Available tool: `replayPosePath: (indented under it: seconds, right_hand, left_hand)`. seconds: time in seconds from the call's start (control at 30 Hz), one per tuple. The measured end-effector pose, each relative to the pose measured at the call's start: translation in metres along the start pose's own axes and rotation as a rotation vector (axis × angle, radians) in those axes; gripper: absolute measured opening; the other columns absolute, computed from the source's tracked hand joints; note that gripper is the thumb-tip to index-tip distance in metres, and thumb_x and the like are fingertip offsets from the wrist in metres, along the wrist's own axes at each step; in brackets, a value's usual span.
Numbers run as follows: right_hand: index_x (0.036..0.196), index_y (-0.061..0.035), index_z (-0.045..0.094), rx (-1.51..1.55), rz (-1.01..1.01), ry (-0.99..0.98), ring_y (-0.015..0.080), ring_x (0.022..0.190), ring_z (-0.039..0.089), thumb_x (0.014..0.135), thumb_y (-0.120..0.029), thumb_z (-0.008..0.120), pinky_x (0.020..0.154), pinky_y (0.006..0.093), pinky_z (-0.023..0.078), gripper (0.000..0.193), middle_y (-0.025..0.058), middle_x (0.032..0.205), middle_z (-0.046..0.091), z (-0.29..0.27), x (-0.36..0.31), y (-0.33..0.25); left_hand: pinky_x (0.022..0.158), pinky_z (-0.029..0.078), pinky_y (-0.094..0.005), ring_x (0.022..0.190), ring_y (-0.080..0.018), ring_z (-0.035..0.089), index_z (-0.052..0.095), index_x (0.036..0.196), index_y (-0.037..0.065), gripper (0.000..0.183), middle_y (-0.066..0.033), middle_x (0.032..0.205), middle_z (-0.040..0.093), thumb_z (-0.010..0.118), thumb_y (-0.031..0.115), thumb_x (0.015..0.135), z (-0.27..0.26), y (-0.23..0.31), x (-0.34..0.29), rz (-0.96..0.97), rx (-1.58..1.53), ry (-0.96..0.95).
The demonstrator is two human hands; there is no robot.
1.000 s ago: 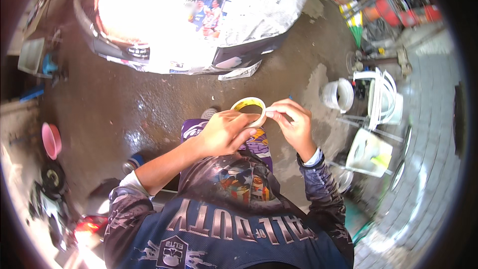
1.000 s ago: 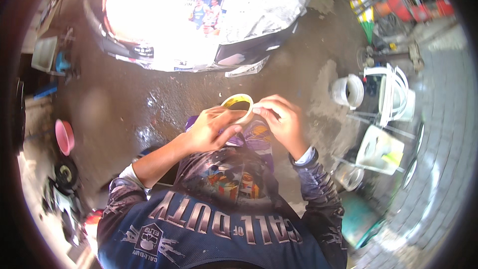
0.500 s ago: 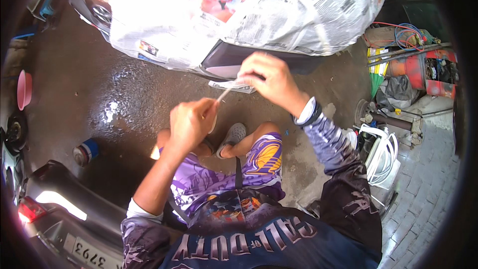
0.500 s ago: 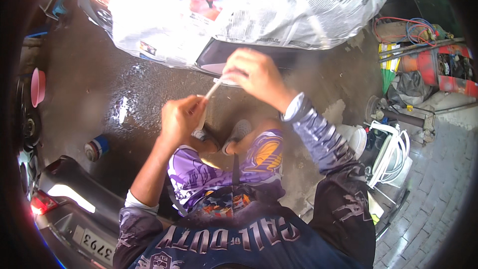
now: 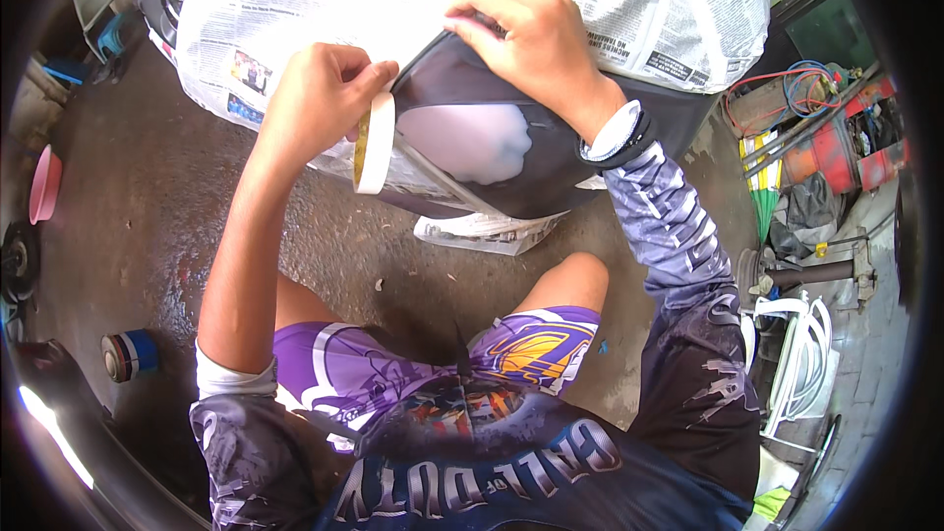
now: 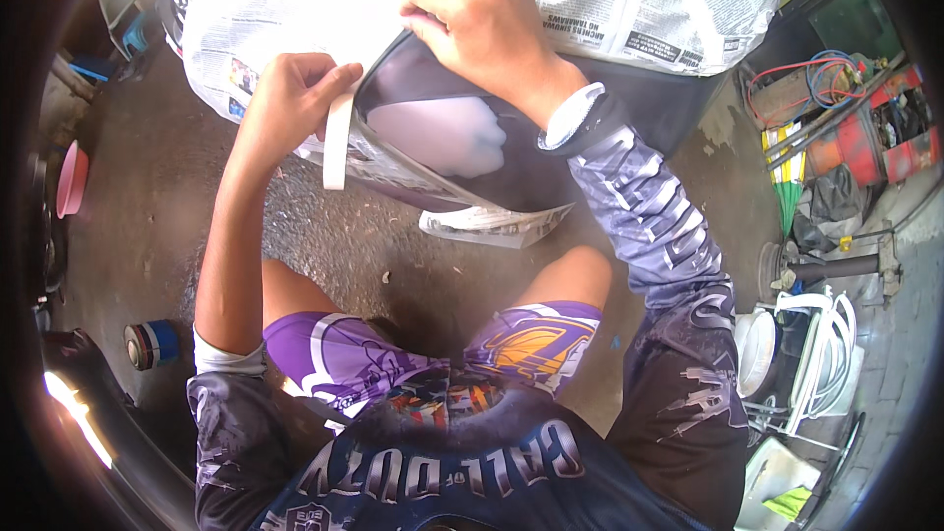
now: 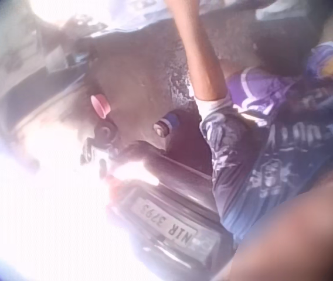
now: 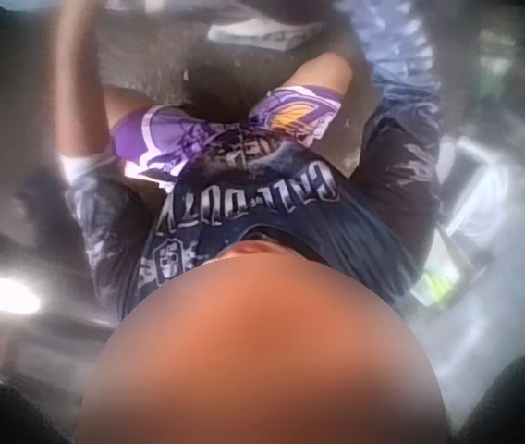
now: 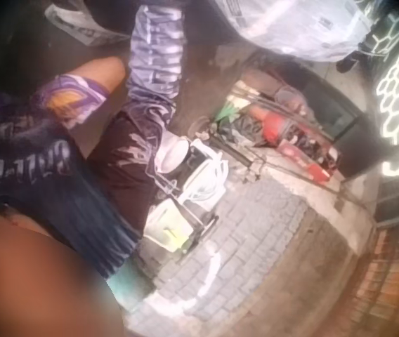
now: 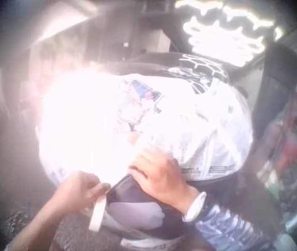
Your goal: The person tears newspaper sheets and uses masking tape to cover the rear bumper of a car. They smooth the paper over the surface and secure it with tape, then briefly wipe the area with a cloth before continuing to apply more newspaper and tape.
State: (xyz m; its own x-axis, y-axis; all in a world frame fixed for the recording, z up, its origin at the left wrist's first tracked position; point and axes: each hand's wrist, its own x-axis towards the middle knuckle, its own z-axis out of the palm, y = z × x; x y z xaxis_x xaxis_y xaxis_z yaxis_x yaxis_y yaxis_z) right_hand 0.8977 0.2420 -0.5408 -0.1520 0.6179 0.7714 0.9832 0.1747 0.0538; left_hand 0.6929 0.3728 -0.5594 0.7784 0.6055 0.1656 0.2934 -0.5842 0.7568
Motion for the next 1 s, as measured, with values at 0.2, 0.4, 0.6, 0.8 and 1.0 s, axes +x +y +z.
replayPosePath:
  seconds: [0.2, 0.4, 0.6, 0.8, 1.0]
  right_hand:
    - [0.091, -0.0091, 0.075, 0.15, 0.251, -0.098, 0.0187, 0.073, 0.072, 0.082, -0.019, 0.087, 0.069, 0.0338, 0.057, 0.018, 0.0048, 0.087, 0.074, -0.003, -0.005, -0.01]
    - [0.092, -0.0106, 0.073, -0.166, 0.094, -0.1, 0.0259, 0.081, 0.072, 0.083, -0.02, 0.084, 0.072, 0.038, 0.057, 0.017, 0.0048, 0.09, 0.072, 0.01, -0.001, -0.015]
    - [0.096, -0.0113, 0.071, -0.261, 0.058, -0.115, 0.0276, 0.088, 0.071, 0.085, -0.017, 0.081, 0.075, 0.0395, 0.058, 0.015, 0.0044, 0.099, 0.072, 0.013, -0.005, -0.014]
    - [0.097, -0.0113, 0.07, -0.261, 0.011, -0.085, 0.027, 0.089, 0.072, 0.086, -0.016, 0.08, 0.076, 0.0388, 0.058, 0.015, 0.0041, 0.1, 0.071, 0.009, -0.009, -0.013]
    - [0.096, -0.0116, 0.07, -0.31, 0.008, -0.08, 0.0252, 0.087, 0.072, 0.086, -0.017, 0.08, 0.074, 0.037, 0.059, 0.015, 0.0032, 0.098, 0.07, 0.013, -0.011, -0.015]
  left_hand:
    - [0.056, 0.049, -0.0305, 0.057, -0.0105, 0.061, 0.079, 0.085, -0.002, 0.035, -0.0056, 0.062, 0.068, 0.075, 0.031, 0.097, -0.005, -0.016, 0.003, 0.172, 0.002, -0.035]
    - [0.052, 0.042, -0.0299, 0.055, -0.0076, 0.052, 0.077, 0.083, -0.003, 0.037, -0.0014, 0.058, 0.06, 0.076, 0.032, 0.097, -0.003, -0.019, 0.016, 0.122, 0.017, -0.019]
    - [0.05, 0.045, -0.0311, 0.048, -0.0114, 0.056, 0.079, 0.084, -0.002, 0.037, -0.005, 0.054, 0.061, 0.077, 0.033, 0.096, 0.003, -0.021, 0.025, 0.13, 0.018, -0.052]
    - [0.054, 0.049, -0.0316, 0.051, -0.012, 0.061, 0.079, 0.085, -0.002, 0.036, -0.0073, 0.056, 0.065, 0.076, 0.032, 0.096, 0.005, -0.014, 0.026, 0.122, 0.036, -0.086]
    - [0.054, 0.049, -0.0312, 0.051, -0.0124, 0.062, 0.079, 0.085, -0.002, 0.035, -0.0079, 0.058, 0.066, 0.076, 0.031, 0.097, 0.005, -0.014, 0.024, 0.11, 0.022, -0.077]
